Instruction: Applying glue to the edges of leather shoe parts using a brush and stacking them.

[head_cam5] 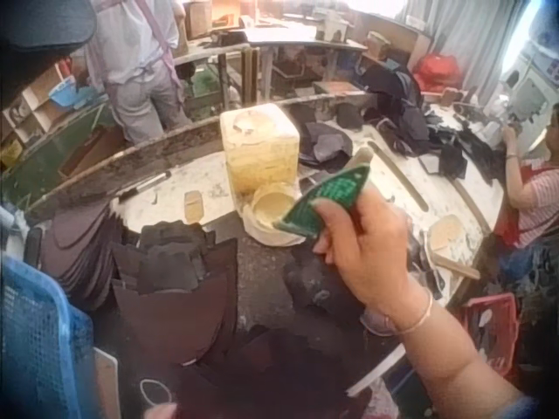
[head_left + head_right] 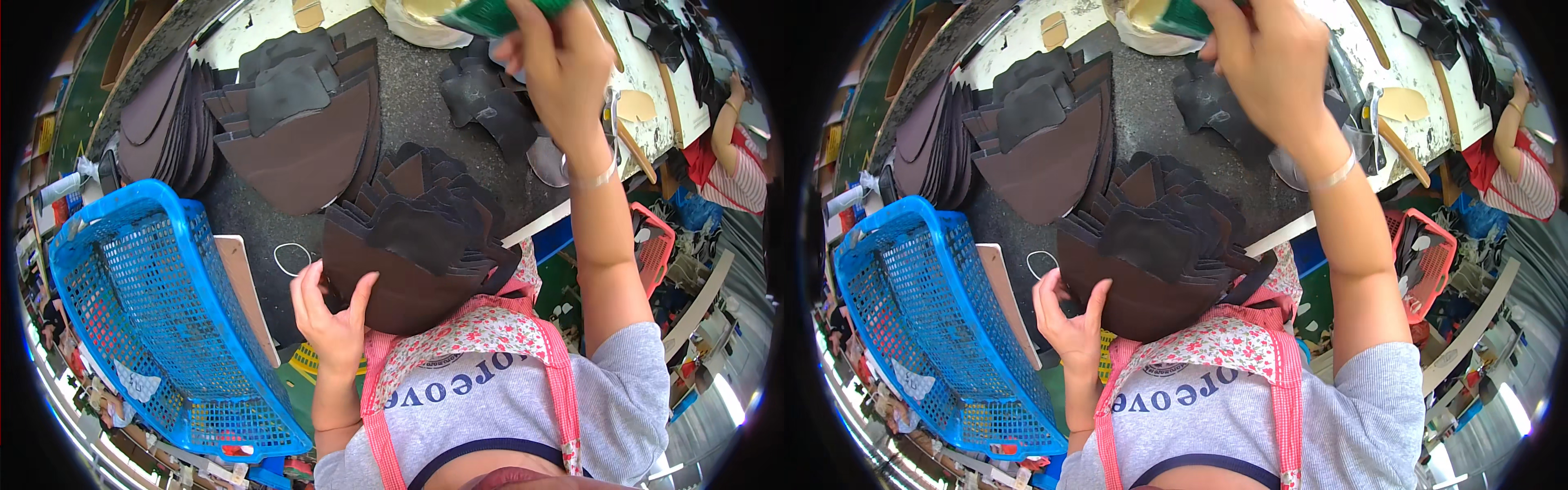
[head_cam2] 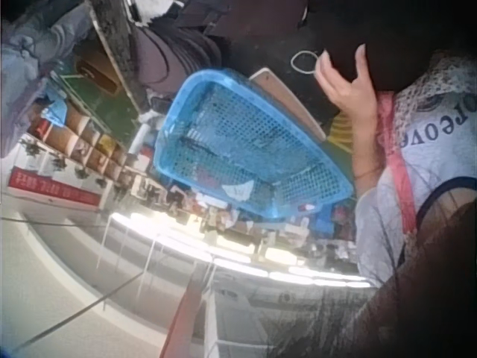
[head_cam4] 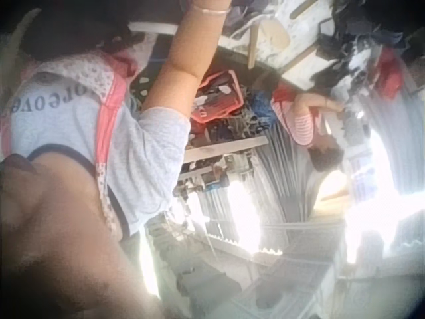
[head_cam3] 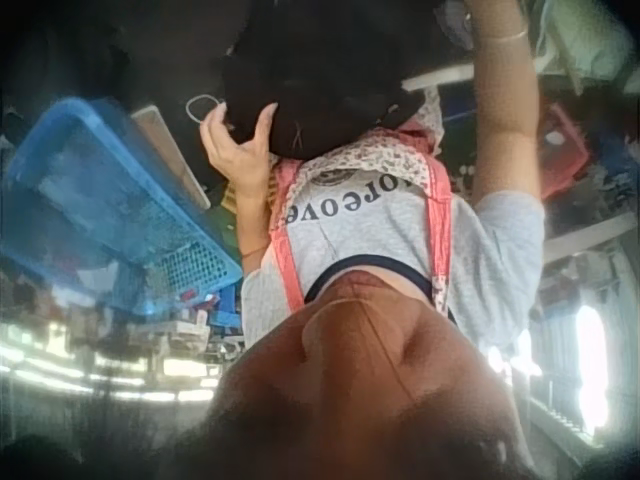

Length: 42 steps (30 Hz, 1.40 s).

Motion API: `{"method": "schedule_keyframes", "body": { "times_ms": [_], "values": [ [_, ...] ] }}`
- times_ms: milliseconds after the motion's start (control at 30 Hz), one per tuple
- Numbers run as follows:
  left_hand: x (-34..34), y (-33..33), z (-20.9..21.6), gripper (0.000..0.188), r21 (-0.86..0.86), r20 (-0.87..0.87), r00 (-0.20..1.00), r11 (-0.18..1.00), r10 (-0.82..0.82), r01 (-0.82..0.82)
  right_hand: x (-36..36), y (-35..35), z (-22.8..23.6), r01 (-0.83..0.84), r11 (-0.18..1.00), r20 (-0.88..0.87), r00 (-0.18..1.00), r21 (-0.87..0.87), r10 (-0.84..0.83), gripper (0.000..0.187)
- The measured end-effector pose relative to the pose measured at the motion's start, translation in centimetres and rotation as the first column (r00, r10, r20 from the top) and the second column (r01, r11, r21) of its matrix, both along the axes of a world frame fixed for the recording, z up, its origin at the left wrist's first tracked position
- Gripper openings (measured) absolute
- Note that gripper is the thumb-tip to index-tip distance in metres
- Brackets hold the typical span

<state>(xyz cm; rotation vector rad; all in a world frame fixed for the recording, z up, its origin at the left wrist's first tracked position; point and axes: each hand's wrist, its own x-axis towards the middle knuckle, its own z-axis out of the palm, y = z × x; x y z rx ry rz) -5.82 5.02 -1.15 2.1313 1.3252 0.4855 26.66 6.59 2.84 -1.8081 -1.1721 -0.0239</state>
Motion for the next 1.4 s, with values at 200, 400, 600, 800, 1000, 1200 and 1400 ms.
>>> {"method": "schedule_keyframes", "body": {
  "times_ms": [200,400,600,800,1000,1200,1400],
  "values": [
    [1.0,2.2,-1.6,0.036,-0.007,0.501,0.865,0.999,0.036,-0.038,3.6,5.9,-1.5,-0.237,0.971,0.377,0.898,-0.024,0.228,0.010],
    [3.8,8.0,-0.6,0.051,0.294,0.333,0.937,0.933,0.104,-0.208,2.3,3.0,0.2,0.118,0.990,0.167,0.981,-0.080,-0.104,0.014],
    [0.2,-1.3,-0.1,0.046,0.203,0.061,0.897,0.886,-0.437,0.418,-1.7,-2.9,0.3,-0.547,0.837,-0.791,0.501,0.025,0.350,0.019],
    [1.0,-3.1,-2.4,0.051,0.267,0.084,0.897,0.877,-0.433,0.398,-6.9,-5.1,-1.6,-0.766,0.611,-0.464,0.623,-0.199,0.631,0.038],
    [0.9,-3.0,-2.4,0.050,0.252,0.071,0.899,0.880,-0.433,0.403,-7.3,-5.1,-2.6,-0.765,0.642,-0.300,0.625,-0.049,0.721,0.036],
    [0.6,-3.2,-2.6,0.052,0.262,0.049,0.905,0.880,-0.422,0.397,-5.8,-8.0,-1.3,-0.730,0.635,-0.422,0.673,-0.250,0.607,0.034],
    [0.9,-3.0,-2.4,0.047,0.255,0.022,0.912,0.884,-0.410,0.391,-6.8,-5.8,-4.9,-0.593,0.801,-0.447,0.695,0.089,0.564,0.029]
  ]
}}
